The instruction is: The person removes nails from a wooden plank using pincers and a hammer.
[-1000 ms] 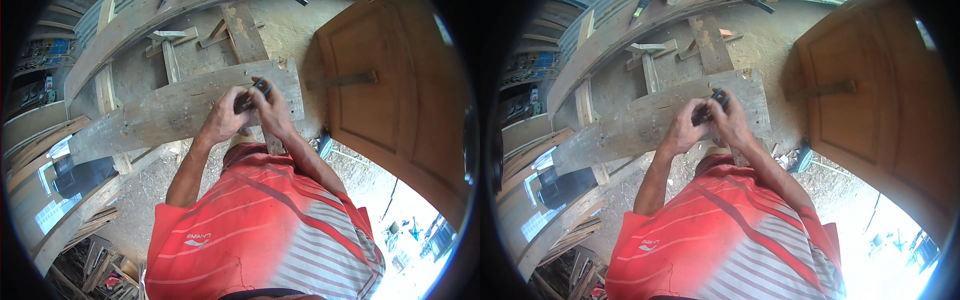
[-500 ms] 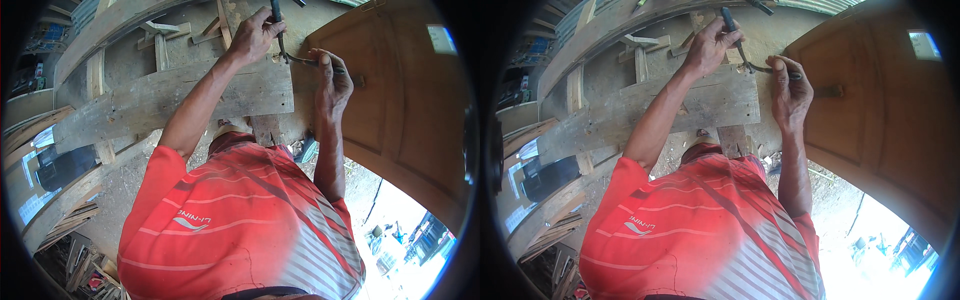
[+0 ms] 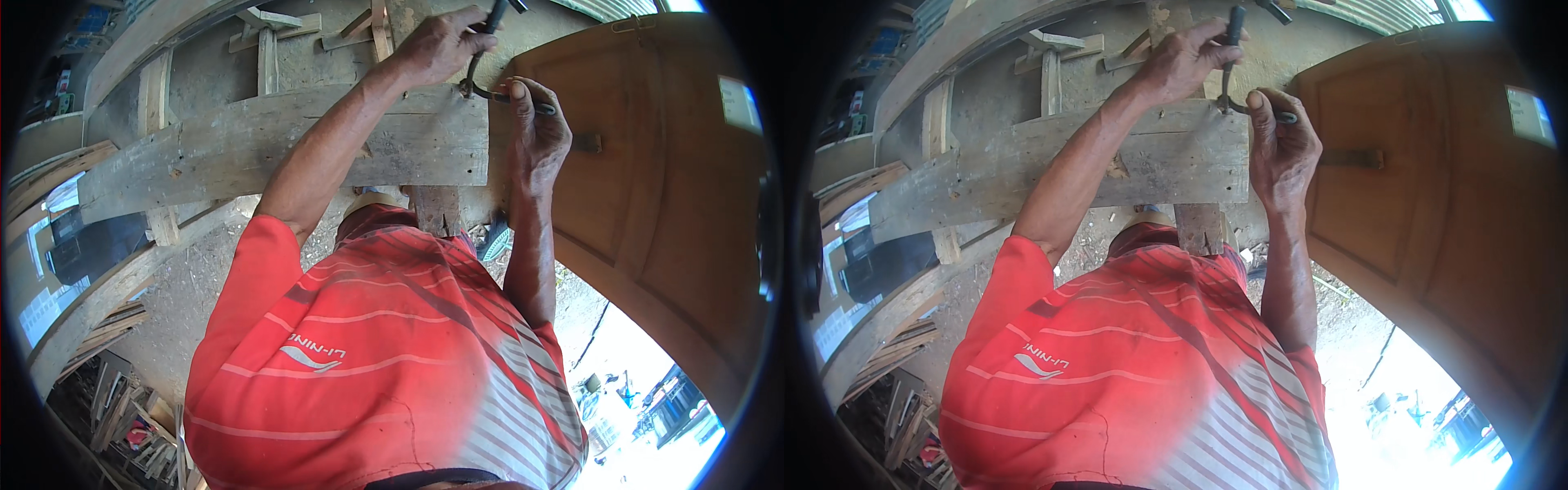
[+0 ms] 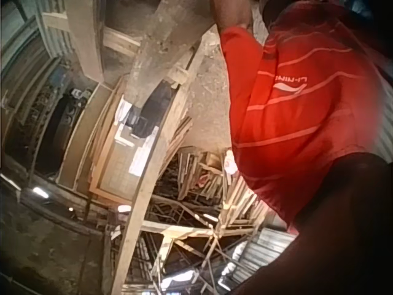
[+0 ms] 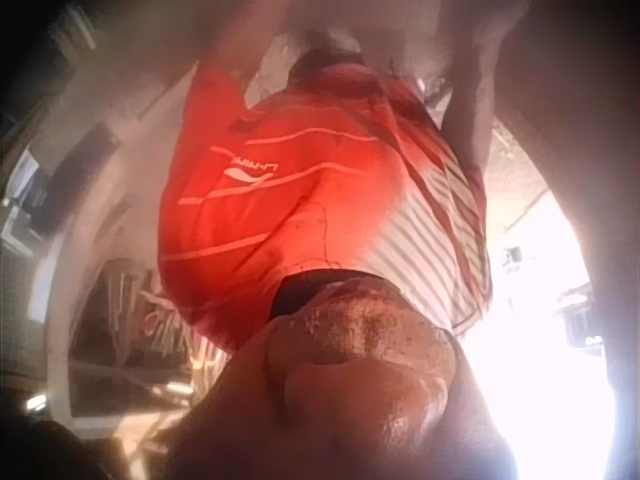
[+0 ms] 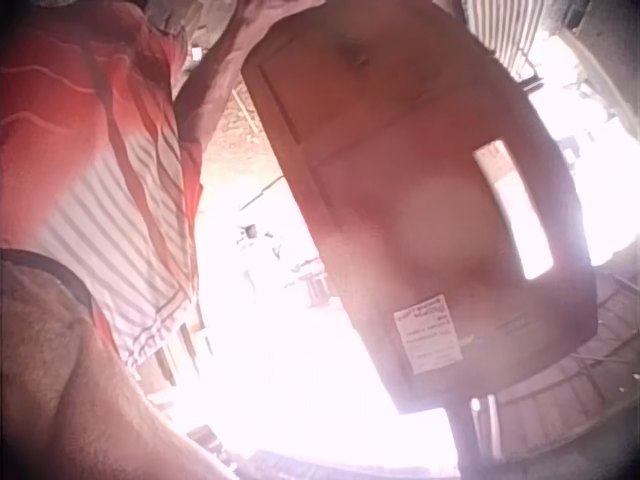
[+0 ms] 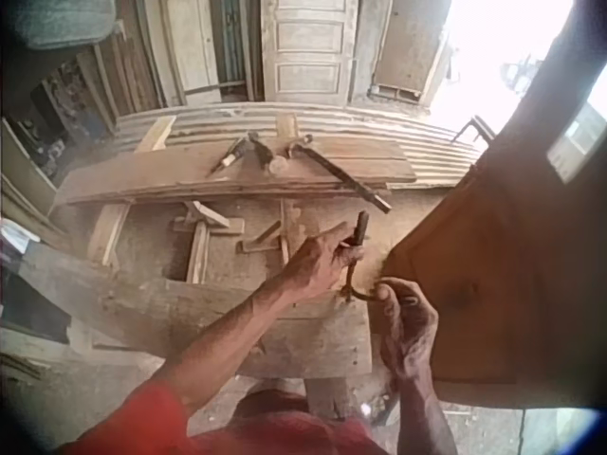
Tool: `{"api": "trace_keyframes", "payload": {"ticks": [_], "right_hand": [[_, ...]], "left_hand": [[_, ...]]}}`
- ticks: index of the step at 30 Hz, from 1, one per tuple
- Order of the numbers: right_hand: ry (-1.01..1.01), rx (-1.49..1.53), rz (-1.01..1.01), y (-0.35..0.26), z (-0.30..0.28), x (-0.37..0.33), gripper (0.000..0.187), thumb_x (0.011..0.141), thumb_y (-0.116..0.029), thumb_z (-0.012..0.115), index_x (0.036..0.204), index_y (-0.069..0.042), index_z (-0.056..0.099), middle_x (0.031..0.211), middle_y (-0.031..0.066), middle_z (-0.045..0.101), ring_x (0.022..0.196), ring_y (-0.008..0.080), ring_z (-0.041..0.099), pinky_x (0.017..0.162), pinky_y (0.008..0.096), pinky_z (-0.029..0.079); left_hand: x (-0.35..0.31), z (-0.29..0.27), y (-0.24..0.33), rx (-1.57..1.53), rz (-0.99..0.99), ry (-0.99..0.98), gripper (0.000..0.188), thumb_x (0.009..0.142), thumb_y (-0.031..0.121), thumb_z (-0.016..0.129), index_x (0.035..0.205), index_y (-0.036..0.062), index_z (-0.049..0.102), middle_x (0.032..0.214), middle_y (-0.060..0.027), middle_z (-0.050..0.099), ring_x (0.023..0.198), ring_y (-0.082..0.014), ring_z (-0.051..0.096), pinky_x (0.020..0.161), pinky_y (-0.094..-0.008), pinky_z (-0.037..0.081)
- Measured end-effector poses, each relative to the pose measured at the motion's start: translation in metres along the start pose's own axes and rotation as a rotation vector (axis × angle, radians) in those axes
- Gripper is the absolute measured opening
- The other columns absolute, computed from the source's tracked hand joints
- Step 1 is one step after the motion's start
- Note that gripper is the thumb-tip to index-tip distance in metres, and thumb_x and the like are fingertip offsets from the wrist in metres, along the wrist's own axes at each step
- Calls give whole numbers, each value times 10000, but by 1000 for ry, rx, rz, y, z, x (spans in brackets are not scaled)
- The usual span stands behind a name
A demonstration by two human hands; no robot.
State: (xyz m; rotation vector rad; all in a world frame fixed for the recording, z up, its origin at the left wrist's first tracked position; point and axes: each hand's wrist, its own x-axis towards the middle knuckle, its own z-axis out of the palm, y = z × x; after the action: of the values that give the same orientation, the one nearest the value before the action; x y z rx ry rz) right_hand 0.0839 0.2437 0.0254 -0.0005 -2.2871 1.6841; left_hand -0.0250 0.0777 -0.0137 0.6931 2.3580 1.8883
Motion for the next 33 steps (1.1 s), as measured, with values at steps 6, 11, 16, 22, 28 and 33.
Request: {"api": "trace_keyframes", "payload": {"ticks": [6,11,16,22,28,33], "right_hand": [[-4,-34,-29,0,2,8,393,989,-277,713,1234,21,639,977,57,683,910,96,619,799,235,497],[57,5,-164,-5,11,30,598,1012,-292,665,1471,20,441,1247,147,660,1086,158,632,948,302,503],[-38,157,-176,-2,32,38,615,1050,-389,568,1473,42,453,1291,176,656,1102,203,646,1006,345,486],[-7,110,-246,5,45,35,514,1070,-415,521,1267,53,598,1071,131,700,979,192,674,908,335,519],[52,174,-280,9,59,41,431,1091,-373,486,980,19,627,915,95,678,881,185,676,794,319,529],[-25,174,-305,16,56,50,385,1057,-359,554,1016,19,613,880,64,642,828,157,641,765,299,512]], "left_hand": [[0,6,17,181,85,-92,351,994,293,660,1248,53,631,1053,-141,740,973,-252,736,825,-378,576],[-7,8,9,198,329,0,344,999,260,656,1289,76,624,1037,-129,754,893,-269,742,793,-392,576],[-9,3,8,73,181,-39,308,1001,230,653,1267,75,651,1041,-137,751,914,-248,734,797,-375,573],[-22,2,6,-21,183,30,291,990,201,671,1241,52,680,1040,-127,753,935,-226,730,819,-349,577],[-34,-5,-12,68,183,27,317,977,200,680,1246,33,677,1087,-122,739,967,-261,716,869,-355,575],[-63,-13,-45,580,-16,245,363,962,356,674,1162,56,717,1087,-138,725,985,-303,702,892,-426,557]]}}
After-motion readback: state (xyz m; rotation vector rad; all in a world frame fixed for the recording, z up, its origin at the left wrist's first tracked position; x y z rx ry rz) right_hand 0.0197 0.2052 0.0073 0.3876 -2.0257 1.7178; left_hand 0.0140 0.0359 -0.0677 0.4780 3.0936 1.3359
